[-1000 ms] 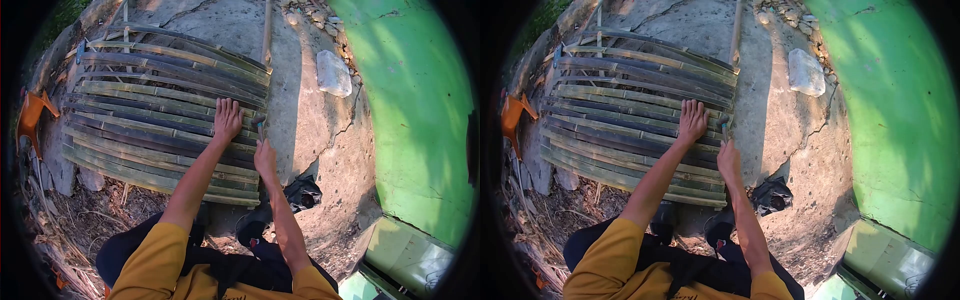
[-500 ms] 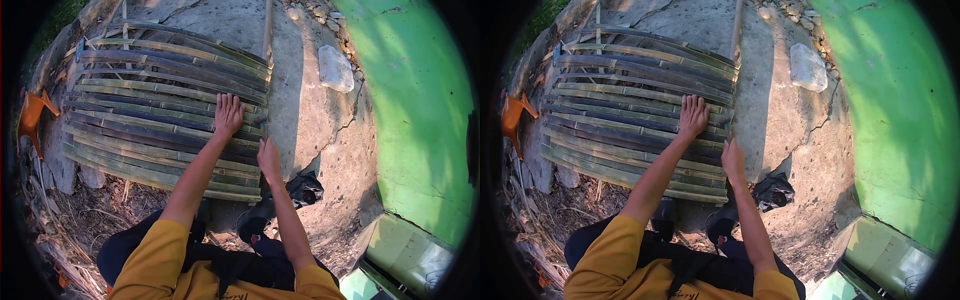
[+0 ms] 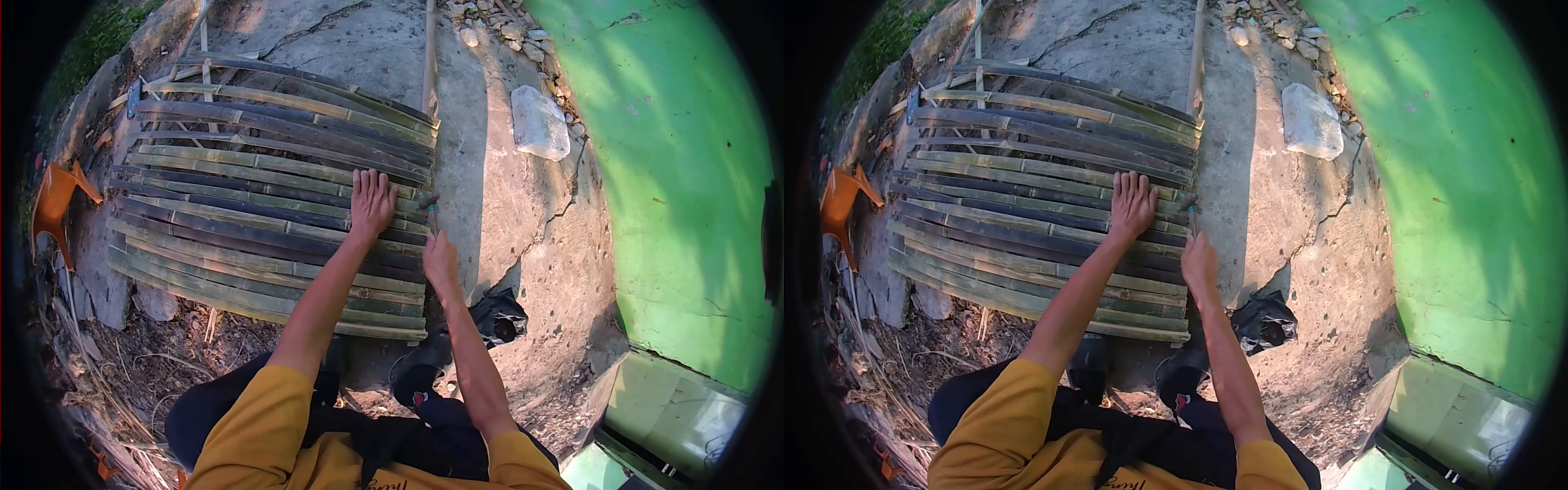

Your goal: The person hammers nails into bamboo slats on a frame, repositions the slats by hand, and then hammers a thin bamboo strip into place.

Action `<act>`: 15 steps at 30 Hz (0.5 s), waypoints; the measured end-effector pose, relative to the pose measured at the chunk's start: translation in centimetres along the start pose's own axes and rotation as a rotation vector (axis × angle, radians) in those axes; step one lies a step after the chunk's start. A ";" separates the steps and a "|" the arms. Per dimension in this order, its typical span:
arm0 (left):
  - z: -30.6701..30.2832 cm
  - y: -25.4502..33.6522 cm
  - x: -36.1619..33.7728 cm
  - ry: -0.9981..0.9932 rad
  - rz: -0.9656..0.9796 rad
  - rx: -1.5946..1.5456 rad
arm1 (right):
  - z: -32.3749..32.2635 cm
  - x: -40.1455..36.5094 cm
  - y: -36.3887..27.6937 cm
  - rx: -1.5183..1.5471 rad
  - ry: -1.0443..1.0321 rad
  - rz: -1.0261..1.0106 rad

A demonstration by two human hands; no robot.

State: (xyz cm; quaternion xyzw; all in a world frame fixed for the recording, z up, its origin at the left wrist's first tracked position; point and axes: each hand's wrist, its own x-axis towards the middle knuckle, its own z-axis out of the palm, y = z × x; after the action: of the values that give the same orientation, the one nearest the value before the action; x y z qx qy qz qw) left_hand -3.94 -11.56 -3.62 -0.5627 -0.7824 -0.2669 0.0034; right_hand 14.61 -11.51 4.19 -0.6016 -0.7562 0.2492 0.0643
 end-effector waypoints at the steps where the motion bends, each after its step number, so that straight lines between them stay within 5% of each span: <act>1: -0.1 -0.6 1.3 0.037 -0.010 0.023 | -0.9 1.5 -0.4 0.011 0.025 -0.034; 3: -0.3 -0.3 1.8 0.008 0.005 0.014 | -3.8 1.4 0.4 0.120 -0.015 0.085; 4: -0.4 -0.3 1.7 0.014 0.009 0.014 | -6.0 1.6 0.4 0.015 0.132 -0.022; 9: 0.3 -1.6 1.1 0.029 0.119 0.031 | -18.9 5.8 7.9 -0.275 -0.001 -0.037; 12: -4.3 -3.0 2.3 -0.182 0.244 -0.017 | -25.9 1.9 14.2 -0.599 -0.096 0.012; 15: -6.8 -5.1 3.5 -0.377 0.346 -0.124 | -26.6 -4.4 18.6 -0.520 -0.057 0.118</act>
State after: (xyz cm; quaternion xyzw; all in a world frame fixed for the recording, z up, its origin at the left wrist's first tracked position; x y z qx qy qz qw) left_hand -11.74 -12.53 1.12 -0.7270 -0.6436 -0.2000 -0.1315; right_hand 42.65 -4.88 19.71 -0.6339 -0.7598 0.0664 -0.1283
